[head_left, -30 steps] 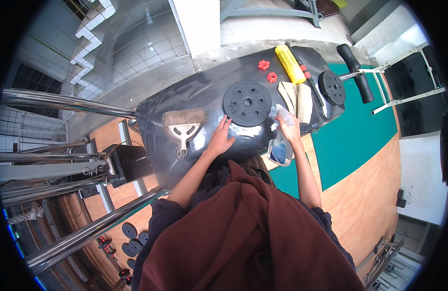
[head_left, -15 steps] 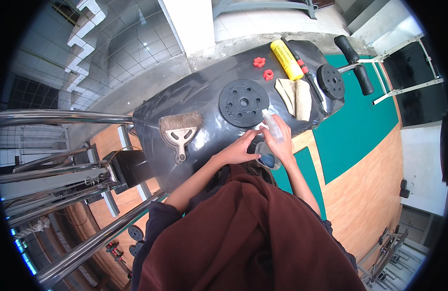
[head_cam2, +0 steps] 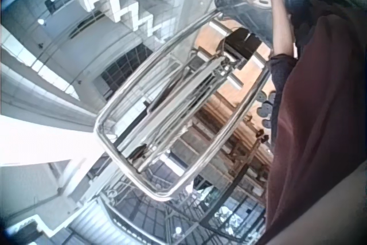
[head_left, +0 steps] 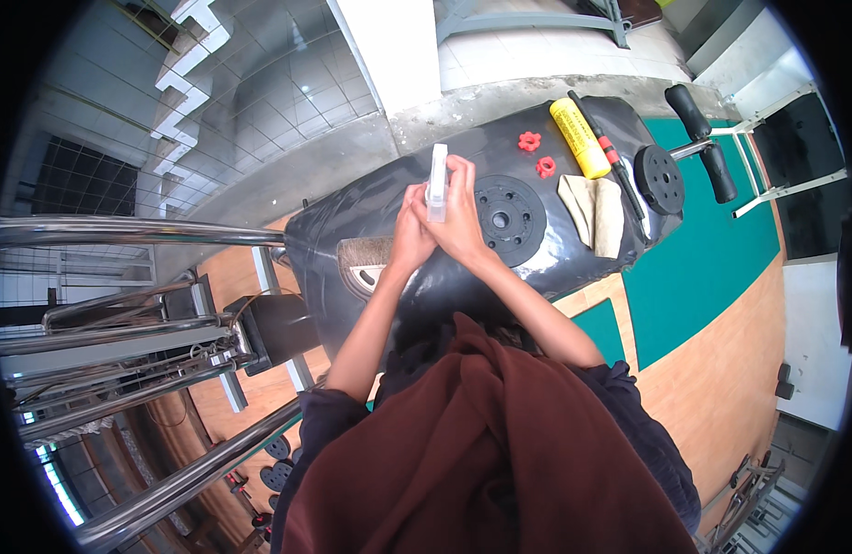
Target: The person cleans a weight plate with a cloth, sprays it with a cleaning solution, and wipes it again. They then assemble a dumbbell by placing two weight plates onto a bar and securing them with red collars. Finally, they carry the assembled dumbbell and place it on the floor.
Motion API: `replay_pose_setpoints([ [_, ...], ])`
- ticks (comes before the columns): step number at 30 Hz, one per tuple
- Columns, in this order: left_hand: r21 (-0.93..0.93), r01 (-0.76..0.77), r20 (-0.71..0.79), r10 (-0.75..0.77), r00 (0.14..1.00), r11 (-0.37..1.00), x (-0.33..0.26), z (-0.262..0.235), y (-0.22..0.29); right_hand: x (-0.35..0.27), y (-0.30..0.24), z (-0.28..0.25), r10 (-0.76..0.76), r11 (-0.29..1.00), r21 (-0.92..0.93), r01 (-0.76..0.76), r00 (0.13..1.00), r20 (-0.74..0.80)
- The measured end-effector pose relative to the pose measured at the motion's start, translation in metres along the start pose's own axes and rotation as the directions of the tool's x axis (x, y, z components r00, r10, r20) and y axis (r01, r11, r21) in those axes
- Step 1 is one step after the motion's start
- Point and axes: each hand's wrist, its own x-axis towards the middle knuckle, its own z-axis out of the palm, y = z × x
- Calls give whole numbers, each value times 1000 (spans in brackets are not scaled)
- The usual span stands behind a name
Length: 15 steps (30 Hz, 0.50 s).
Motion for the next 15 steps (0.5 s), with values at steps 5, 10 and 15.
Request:
replay_pose_setpoints([
  [5, -30, 59, 74, -57, 996, 998, 6, -15, -25, 1, 11, -21, 2, 999, 43, -18, 940, 340],
  [10, -126, 130, 83, -120, 989, 983, -4, -11, -37, -36, 52, -74, 340, 924, 97, -369, 912, 231],
  [15, -128, 297, 238, -261, 935, 946, -4, -12, -45, -62, 108, -151, 418, 794, -434, -426, 900, -119],
])
